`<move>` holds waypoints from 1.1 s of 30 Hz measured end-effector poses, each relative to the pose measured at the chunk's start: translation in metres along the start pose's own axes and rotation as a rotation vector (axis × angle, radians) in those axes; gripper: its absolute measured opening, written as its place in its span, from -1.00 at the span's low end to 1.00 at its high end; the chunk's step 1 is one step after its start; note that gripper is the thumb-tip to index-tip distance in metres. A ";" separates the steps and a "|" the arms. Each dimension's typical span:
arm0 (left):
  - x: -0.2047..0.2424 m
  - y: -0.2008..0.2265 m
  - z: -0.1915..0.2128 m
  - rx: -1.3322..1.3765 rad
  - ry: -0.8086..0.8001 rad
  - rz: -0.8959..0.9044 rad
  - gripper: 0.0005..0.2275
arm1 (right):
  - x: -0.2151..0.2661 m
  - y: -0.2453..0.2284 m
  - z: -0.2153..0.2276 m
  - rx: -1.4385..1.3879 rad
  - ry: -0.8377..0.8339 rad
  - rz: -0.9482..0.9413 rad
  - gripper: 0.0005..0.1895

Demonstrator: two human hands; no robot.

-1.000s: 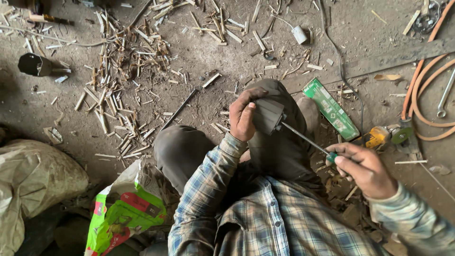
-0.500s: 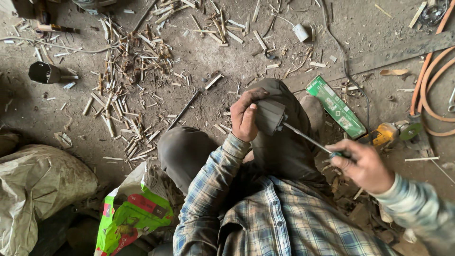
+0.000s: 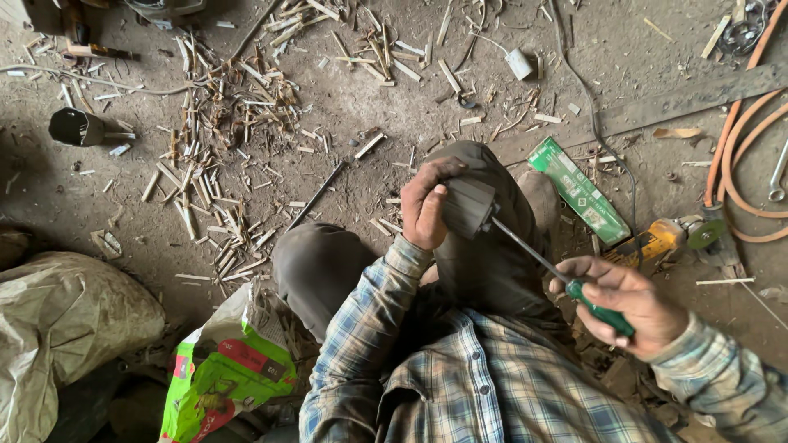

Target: The person sits on the floor and uses a hammer and metal rod to tap a cylindrical motor component, then uses a screwdriver to pry and adjust the internal windings. The person repeatedly rotates the component and continues prying at different slots.

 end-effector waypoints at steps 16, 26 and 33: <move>0.001 -0.008 -0.001 0.072 -0.002 0.043 -0.57 | 0.004 -0.034 -0.026 1.036 0.323 0.549 -0.72; 0.001 0.005 -0.001 -0.140 -0.013 -0.043 -0.43 | -0.003 -0.028 -0.007 0.861 0.268 0.397 -0.72; 0.002 0.007 -0.005 -0.076 -0.039 -0.047 -0.38 | 0.025 -0.041 -0.065 1.698 0.652 0.999 -0.65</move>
Point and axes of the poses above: each hand's wrist, its own x-axis away from the middle knuckle, its own z-axis out of the back of the hand, y = z × x, the point moved 6 cm from there along -x, towards the middle knuckle, and after that the axes turned 4 degrees about -x, right-handed, at the moved point
